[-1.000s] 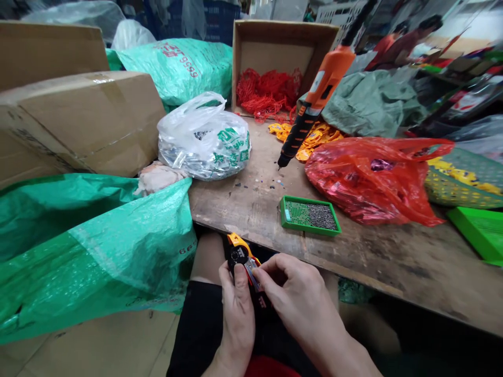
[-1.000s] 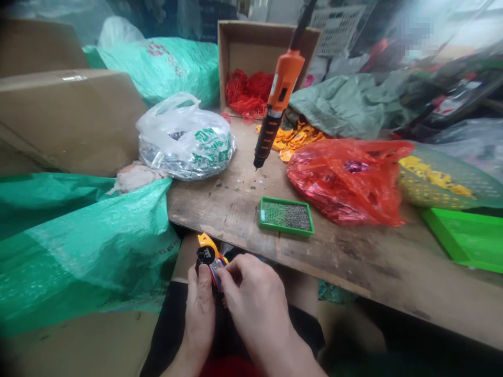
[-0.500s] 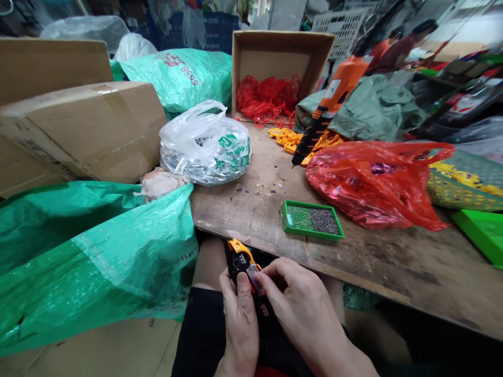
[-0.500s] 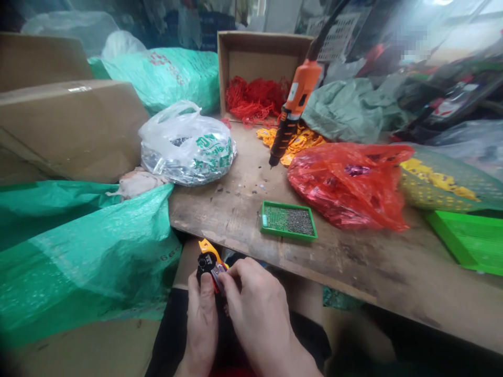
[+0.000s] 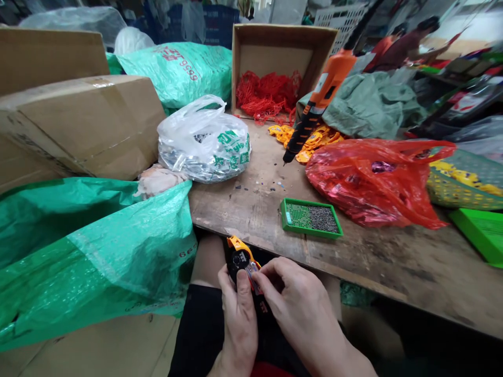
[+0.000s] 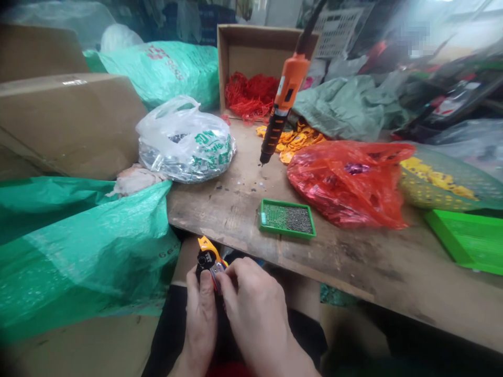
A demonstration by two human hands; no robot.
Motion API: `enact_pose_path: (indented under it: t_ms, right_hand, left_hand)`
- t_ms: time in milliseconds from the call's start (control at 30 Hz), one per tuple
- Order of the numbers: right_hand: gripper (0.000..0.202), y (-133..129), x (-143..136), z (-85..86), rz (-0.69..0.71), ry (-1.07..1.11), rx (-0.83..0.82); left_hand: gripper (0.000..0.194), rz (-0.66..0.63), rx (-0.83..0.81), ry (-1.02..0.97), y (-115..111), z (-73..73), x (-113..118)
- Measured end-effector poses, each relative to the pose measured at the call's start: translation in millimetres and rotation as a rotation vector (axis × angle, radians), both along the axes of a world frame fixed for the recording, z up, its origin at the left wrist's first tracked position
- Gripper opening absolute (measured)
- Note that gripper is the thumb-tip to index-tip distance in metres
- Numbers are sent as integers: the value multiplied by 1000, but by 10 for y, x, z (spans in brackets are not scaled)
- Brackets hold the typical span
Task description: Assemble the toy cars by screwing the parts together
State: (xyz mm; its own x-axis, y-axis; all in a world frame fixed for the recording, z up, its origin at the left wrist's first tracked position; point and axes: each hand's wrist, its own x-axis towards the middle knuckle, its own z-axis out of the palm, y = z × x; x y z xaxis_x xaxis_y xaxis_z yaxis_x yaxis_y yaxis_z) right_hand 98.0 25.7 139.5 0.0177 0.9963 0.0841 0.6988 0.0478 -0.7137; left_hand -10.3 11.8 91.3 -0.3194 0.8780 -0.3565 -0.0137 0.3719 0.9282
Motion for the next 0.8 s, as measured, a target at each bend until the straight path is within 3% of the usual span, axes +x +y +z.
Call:
enact_pose_path:
  t_ms: [200,533,800]
  right_hand:
    - [20,-16,-20,-79,39,5,12]
    - [20,90,13,-37,132,-99,23]
    - [16,195,77,10,148,-39,-103]
  left_hand:
    - [82,9,6,-17,-18,-15,-14]
    - [70,5,19,15,13,-26,-50]
    - [72,-45,36,17,26,-17,-87]
